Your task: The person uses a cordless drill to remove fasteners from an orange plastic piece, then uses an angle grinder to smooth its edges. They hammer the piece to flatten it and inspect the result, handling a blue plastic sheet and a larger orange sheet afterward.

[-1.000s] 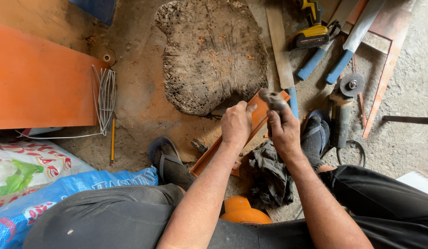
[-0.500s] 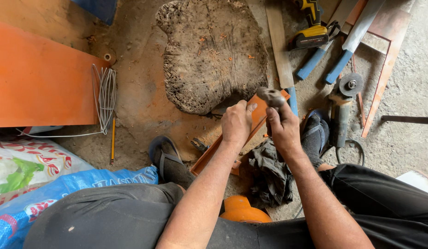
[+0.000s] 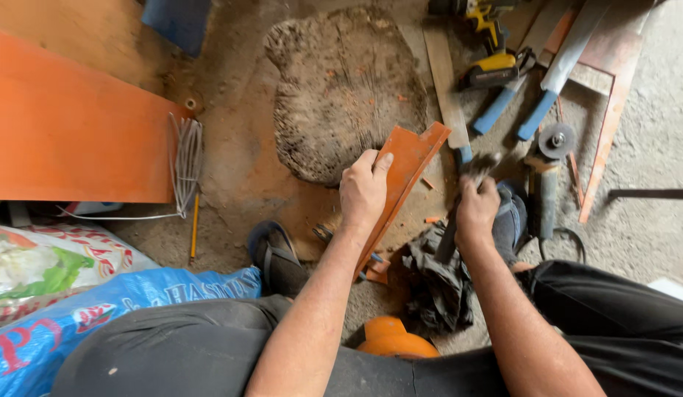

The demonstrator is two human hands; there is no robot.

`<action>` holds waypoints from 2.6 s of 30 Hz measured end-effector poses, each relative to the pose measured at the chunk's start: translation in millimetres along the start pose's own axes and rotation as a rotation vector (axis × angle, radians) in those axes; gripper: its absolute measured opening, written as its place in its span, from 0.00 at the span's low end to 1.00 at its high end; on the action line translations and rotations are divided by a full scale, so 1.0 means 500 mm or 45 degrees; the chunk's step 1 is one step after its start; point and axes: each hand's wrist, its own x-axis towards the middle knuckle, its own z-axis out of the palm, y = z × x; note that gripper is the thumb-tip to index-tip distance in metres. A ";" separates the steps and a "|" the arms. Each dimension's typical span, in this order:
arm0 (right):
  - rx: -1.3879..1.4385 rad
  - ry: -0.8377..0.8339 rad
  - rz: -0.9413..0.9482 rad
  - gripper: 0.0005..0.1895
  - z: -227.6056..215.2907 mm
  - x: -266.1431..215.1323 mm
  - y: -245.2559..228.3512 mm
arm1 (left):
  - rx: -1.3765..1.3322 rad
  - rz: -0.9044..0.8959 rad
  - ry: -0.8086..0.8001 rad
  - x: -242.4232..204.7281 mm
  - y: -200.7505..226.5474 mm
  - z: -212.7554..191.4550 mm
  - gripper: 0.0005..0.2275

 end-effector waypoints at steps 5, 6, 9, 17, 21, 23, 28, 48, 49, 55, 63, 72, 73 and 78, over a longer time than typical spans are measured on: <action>-0.068 -0.088 0.460 0.08 0.028 -0.017 0.101 | -0.083 0.289 0.170 -0.015 0.037 -0.046 0.19; -0.105 -0.114 0.476 0.08 0.029 -0.025 0.115 | -0.088 0.272 0.148 -0.023 0.045 -0.052 0.19; -0.480 -0.153 0.377 0.13 0.036 -0.040 0.138 | -0.166 0.157 0.038 -0.041 0.069 -0.070 0.21; -0.527 -0.163 0.230 0.21 0.076 -0.017 0.210 | -0.324 0.396 0.145 -0.074 0.099 -0.098 0.17; -0.611 -0.191 0.145 0.23 0.088 0.019 0.235 | -0.357 0.670 0.249 -0.068 0.113 -0.113 0.17; -0.702 -0.212 0.158 0.23 0.091 0.032 0.247 | -0.401 0.411 0.051 -0.060 0.111 -0.118 0.18; -0.849 -0.162 -0.048 0.27 0.059 0.012 0.292 | -0.786 0.204 -0.148 -0.061 0.076 -0.091 0.19; 0.329 -0.626 -0.310 0.22 -0.008 -0.113 -0.364 | -0.325 0.655 0.230 -0.086 0.141 -0.132 0.08; 0.259 -0.743 -0.372 0.21 -0.018 -0.140 -0.400 | -0.204 0.743 0.230 -0.091 0.149 -0.135 0.07; -0.472 -0.817 -0.460 0.28 -0.025 -0.246 -0.464 | 0.251 1.092 0.058 -0.129 0.177 -0.132 0.04; -0.362 -0.764 -0.451 0.23 -0.048 -0.248 -0.346 | 0.177 1.259 0.162 -0.168 0.190 -0.110 0.07; 0.596 -0.363 0.135 0.15 0.010 -0.148 -0.194 | -0.331 0.124 0.188 -0.156 0.129 -0.140 0.23; 0.663 -0.394 0.173 0.16 0.016 -0.148 -0.189 | -0.467 0.069 0.107 -0.151 0.117 -0.145 0.25; 0.820 -0.602 0.396 0.19 0.038 -0.196 -0.181 | -0.877 -0.088 -0.200 -0.138 0.080 -0.170 0.34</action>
